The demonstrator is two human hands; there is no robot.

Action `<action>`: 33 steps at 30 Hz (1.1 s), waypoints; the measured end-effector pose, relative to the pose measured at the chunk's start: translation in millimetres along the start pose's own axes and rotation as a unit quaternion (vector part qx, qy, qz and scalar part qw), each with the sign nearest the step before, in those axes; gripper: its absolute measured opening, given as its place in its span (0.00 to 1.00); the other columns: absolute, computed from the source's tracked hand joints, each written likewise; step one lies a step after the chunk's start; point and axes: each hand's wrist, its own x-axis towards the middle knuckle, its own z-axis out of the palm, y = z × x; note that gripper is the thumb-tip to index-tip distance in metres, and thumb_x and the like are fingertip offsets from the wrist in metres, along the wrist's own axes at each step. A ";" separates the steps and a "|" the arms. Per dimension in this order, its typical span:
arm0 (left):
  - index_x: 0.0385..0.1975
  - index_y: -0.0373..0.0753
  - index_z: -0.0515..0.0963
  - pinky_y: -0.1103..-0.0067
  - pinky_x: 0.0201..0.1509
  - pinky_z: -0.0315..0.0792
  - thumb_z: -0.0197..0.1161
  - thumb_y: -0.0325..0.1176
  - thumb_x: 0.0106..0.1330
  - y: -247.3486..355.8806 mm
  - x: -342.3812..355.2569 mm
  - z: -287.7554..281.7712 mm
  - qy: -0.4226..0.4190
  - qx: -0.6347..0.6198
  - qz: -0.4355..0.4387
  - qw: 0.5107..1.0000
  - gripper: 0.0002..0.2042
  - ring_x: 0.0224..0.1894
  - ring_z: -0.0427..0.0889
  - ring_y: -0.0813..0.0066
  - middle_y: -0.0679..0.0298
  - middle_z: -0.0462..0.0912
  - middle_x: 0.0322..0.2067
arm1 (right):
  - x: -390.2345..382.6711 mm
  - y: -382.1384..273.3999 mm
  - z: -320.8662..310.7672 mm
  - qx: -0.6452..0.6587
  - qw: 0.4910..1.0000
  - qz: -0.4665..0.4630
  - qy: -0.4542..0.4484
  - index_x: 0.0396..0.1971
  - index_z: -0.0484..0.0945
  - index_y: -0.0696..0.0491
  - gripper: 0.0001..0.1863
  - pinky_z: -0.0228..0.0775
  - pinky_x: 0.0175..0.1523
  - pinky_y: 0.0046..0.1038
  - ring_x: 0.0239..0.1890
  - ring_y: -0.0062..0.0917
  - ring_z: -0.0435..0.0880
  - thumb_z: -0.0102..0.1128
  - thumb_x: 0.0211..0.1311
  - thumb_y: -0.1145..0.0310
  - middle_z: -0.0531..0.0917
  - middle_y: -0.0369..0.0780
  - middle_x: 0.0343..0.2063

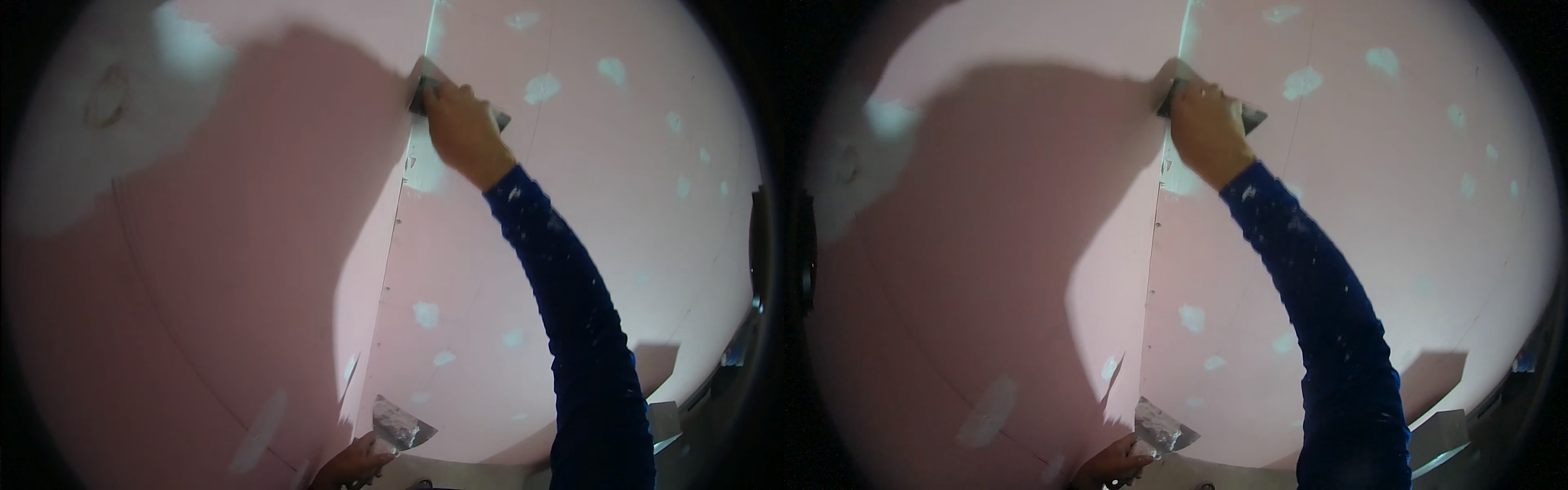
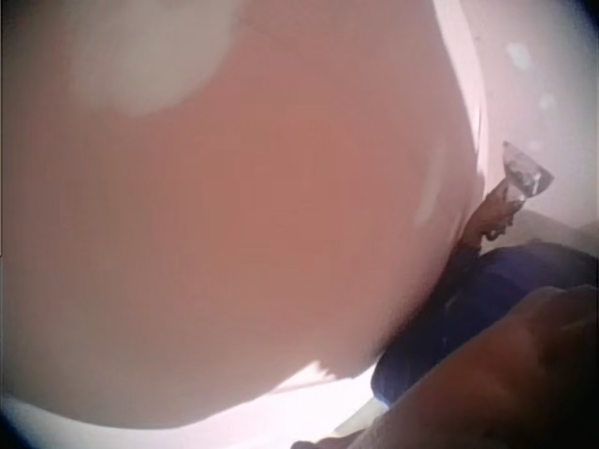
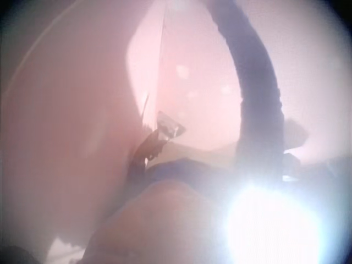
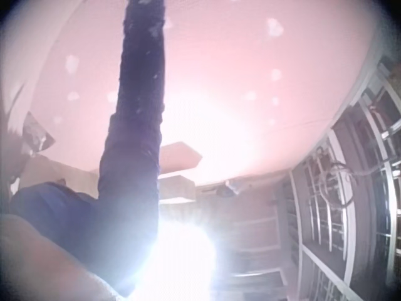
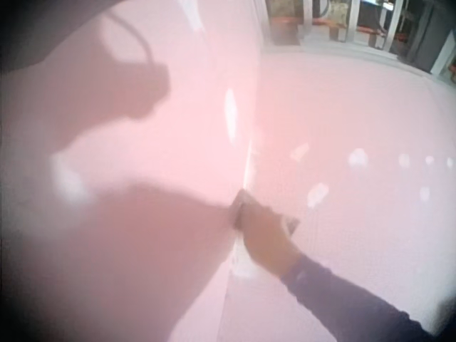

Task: The person applies white joint compound to the corner seam between a pink wall and a white ceiling using a putty knife and a hawk. They repeatedly scoop compound from the hawk and smooth it along the seam, working progressively along the corner.

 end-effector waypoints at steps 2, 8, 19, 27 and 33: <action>0.55 0.31 0.65 0.78 0.21 0.72 0.65 0.45 0.69 1.0 3.9 -3.4 -0.005 -0.007 -0.016 1.000 0.27 0.19 0.77 0.75 0.59 0.78 0.24 | -28.2 -18.1 10.8 0.002 1.000 -0.016 -0.008 0.52 0.76 0.62 0.18 0.80 0.48 0.48 0.50 0.43 0.80 0.57 0.62 0.75 0.79 0.49 0.47; 0.56 0.31 0.66 0.77 0.21 0.72 0.66 0.43 0.69 14.3 18.9 2.5 -0.006 -0.027 0.011 1.000 0.26 0.20 0.77 0.75 0.60 0.78 0.24 | -101.3 -50.8 55.6 -0.059 0.998 -0.033 -0.018 0.51 0.78 0.60 0.21 0.75 0.45 0.40 0.51 0.39 0.77 0.60 0.60 0.64 0.78 0.48 0.49; 0.62 0.33 0.65 0.78 0.23 0.74 0.65 0.38 0.70 72.1 -3.3 34.1 0.021 -0.033 0.036 0.999 0.26 0.24 0.78 0.76 0.61 0.78 0.27 | -171.0 -22.1 20.5 0.185 0.968 0.019 -0.168 0.65 0.69 0.58 0.29 0.75 0.51 0.44 0.54 0.43 0.79 0.55 0.61 0.75 0.76 0.51 0.55; 0.67 0.33 0.62 0.80 0.27 0.74 0.65 0.38 0.68 13.2 10.7 3.1 -0.043 -0.060 0.052 0.996 0.31 0.27 0.77 0.79 0.63 0.77 0.32 | -341.7 -54.2 -1.4 0.644 0.684 0.086 -0.332 0.61 0.77 0.52 0.27 0.71 0.64 0.39 0.58 0.38 0.79 0.48 0.62 0.84 0.81 0.48 0.54; 0.69 0.32 0.60 0.82 0.32 0.74 0.67 0.37 0.66 -16.9 29.5 -15.8 -0.084 -0.123 0.072 0.986 0.34 0.31 0.76 0.80 0.62 0.78 0.37 | -421.1 -102.3 -14.8 0.709 0.600 0.068 -0.365 0.67 0.69 0.48 0.40 0.62 0.73 0.39 0.69 0.44 0.67 0.51 0.52 0.93 0.68 0.46 0.65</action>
